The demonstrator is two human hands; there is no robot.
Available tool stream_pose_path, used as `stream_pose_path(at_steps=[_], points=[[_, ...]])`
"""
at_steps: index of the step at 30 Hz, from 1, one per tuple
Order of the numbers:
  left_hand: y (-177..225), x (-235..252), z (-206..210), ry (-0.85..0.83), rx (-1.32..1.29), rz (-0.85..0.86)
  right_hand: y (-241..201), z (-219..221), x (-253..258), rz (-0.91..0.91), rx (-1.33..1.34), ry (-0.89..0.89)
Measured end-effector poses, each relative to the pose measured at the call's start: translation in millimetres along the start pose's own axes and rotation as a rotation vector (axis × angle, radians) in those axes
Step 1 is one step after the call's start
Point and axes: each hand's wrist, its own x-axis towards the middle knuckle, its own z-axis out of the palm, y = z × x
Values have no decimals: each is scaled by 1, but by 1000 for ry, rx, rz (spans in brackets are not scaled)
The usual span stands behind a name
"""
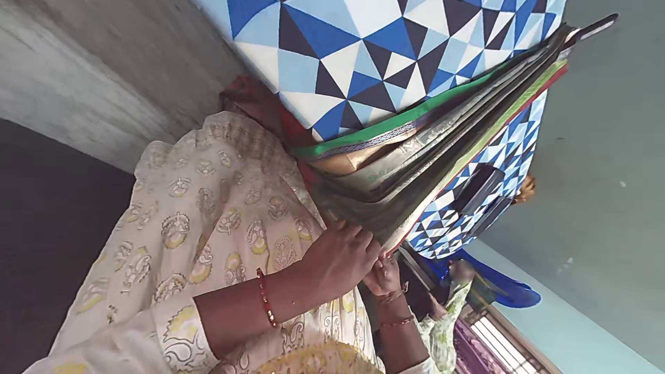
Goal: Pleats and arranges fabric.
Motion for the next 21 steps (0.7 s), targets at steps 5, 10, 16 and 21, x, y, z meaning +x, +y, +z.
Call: stream_pose_path(at_steps=[5,10,16,21], points=[[-3,-1,0,-8,-38,14,-2,-4,0,-19,-53,-125],[-7,-2,4,6,-149,25,-5,-5,-2,-5,-68,-163],[-9,-1,7,19,-214,12,-7,-11,-2,15,-122,-241],[-13,1,11,33,-223,10,-7,-6,0,-9,-159,-225]])
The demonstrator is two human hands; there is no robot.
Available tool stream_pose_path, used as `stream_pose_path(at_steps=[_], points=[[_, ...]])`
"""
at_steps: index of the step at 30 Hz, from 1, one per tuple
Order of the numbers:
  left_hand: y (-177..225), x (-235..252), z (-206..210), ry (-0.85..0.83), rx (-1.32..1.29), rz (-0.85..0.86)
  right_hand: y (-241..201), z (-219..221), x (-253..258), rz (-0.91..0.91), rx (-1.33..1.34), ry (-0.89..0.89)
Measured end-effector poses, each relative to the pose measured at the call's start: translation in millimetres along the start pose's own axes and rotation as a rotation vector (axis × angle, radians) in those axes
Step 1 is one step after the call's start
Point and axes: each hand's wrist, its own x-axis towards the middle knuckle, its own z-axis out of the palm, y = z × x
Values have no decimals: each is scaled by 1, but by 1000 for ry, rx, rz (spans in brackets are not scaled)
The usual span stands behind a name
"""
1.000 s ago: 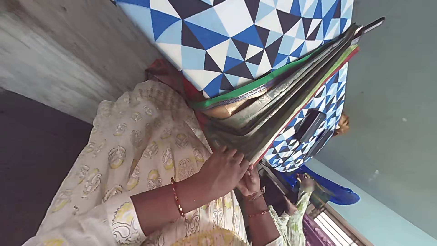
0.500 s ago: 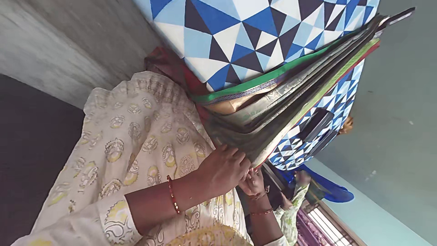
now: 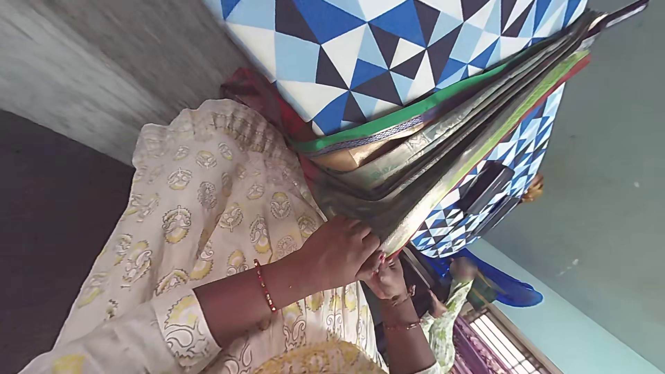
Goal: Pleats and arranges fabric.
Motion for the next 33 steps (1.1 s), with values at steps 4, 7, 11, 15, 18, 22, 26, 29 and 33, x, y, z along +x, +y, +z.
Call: stream_pose_path(at_steps=[4,7,11,15,18,22,26,29,33], points=[[-5,2,-1,-28,-5,20,0,2,2,-16,-28,27],[-6,3,-2,-38,-15,22,0,3,3,-20,-30,16],[-9,1,2,7,-16,29,1,4,3,-5,-45,55],[-16,1,8,64,25,57,2,7,5,1,-52,100],[-29,-2,13,89,41,62,6,15,10,20,-68,227],[-58,-6,21,61,5,-5,24,16,28,56,-134,322],[-79,-6,15,-32,-78,-143,50,1,40,98,-801,274],[-84,-1,9,-97,-30,-178,-1,12,37,427,-1308,143],[-91,1,15,-88,98,-198,-70,23,39,-386,-1345,523]])
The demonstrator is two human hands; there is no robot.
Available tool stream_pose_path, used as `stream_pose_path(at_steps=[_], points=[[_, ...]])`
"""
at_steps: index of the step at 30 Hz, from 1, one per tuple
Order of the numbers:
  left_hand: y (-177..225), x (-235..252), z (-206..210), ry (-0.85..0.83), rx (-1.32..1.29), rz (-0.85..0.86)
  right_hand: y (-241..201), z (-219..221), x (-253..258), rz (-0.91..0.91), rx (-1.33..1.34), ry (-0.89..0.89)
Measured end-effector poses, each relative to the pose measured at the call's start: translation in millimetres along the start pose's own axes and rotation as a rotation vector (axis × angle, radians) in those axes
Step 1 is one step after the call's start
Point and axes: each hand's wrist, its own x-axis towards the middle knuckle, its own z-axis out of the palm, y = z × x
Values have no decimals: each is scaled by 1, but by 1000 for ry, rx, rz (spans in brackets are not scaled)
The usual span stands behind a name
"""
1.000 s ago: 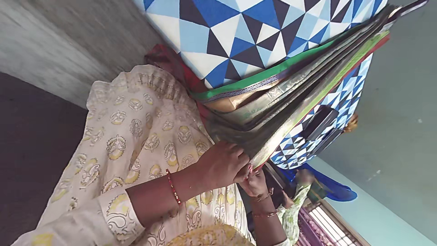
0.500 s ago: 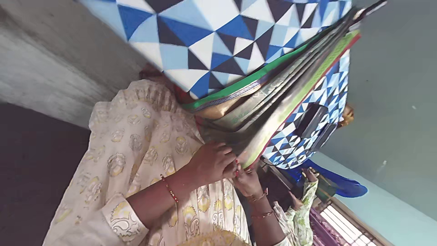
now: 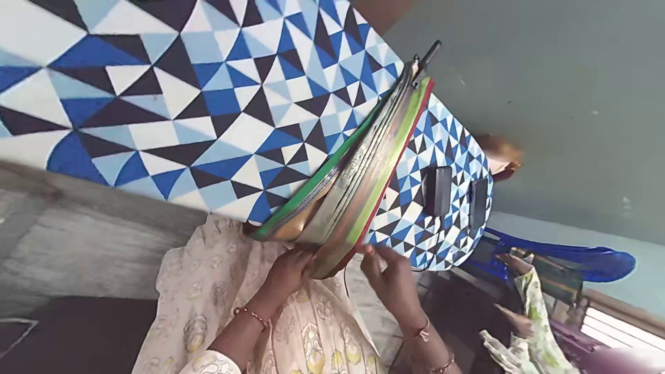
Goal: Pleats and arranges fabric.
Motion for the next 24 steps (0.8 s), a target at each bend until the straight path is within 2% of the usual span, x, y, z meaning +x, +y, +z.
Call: stream_pose_path(at_steps=[1,2,7,9,13,19,22,24], points=[[1,2,0,-18,10,-28,-4,-3,18,-82,43,155],[2,4,1,-11,33,-41,-8,0,36,-121,62,235],[-1,7,14,127,197,-13,9,73,110,-119,-179,390],[-3,8,17,137,211,-35,13,81,131,-98,-254,447],[-4,5,25,169,238,-37,26,64,178,-70,-265,511],[4,7,19,125,228,-66,50,30,254,-83,-256,503],[9,7,18,80,246,-111,48,20,263,-72,-243,447],[10,6,15,21,256,-147,49,24,265,-77,-226,475]])
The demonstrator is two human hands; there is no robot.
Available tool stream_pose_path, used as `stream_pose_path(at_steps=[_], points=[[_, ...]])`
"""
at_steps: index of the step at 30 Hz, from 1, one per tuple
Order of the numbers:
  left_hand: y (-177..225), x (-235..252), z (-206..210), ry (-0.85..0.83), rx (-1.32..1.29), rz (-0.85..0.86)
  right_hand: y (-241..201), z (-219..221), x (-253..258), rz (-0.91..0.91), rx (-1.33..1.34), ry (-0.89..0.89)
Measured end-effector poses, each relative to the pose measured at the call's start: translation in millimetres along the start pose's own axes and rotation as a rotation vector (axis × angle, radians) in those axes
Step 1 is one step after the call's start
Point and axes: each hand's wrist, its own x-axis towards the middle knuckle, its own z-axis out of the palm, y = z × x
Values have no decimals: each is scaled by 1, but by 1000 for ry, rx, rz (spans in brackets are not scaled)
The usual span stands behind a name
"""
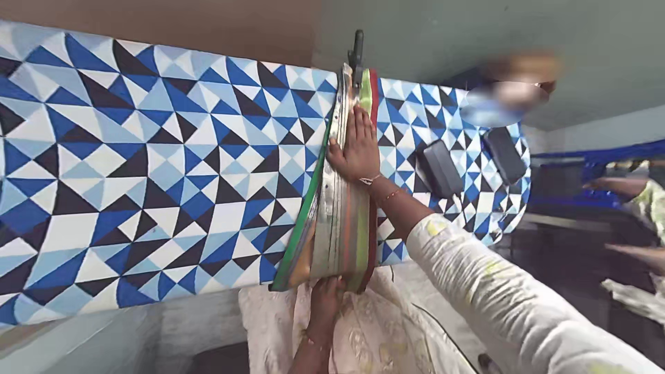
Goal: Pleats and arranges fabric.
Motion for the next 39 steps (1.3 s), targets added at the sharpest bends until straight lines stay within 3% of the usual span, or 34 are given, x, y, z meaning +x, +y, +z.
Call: stream_pose_path(at_steps=[5,10,13,16,18,21,25,30,39], points=[[0,2,-1,-53,-43,-4,-5,-14,-37,-84,89,-74],[-6,-10,-5,-59,-133,42,-28,-28,-156,-107,182,-176],[-5,-13,-17,-89,-206,66,-42,-59,-237,-96,480,-178],[-6,-14,-26,-113,-196,89,-43,-84,-309,94,605,-81],[-3,-17,-29,-152,-209,100,-38,-94,-336,288,670,-110],[0,-20,-27,-136,-247,130,-23,-95,-339,497,870,-283],[-2,-21,-24,-98,-286,166,-26,-87,-334,644,1076,-325],[3,-23,-25,-118,-298,142,-33,-81,-327,744,1216,-299],[5,-23,-23,-106,-396,48,-25,-76,-319,866,1376,-425]])
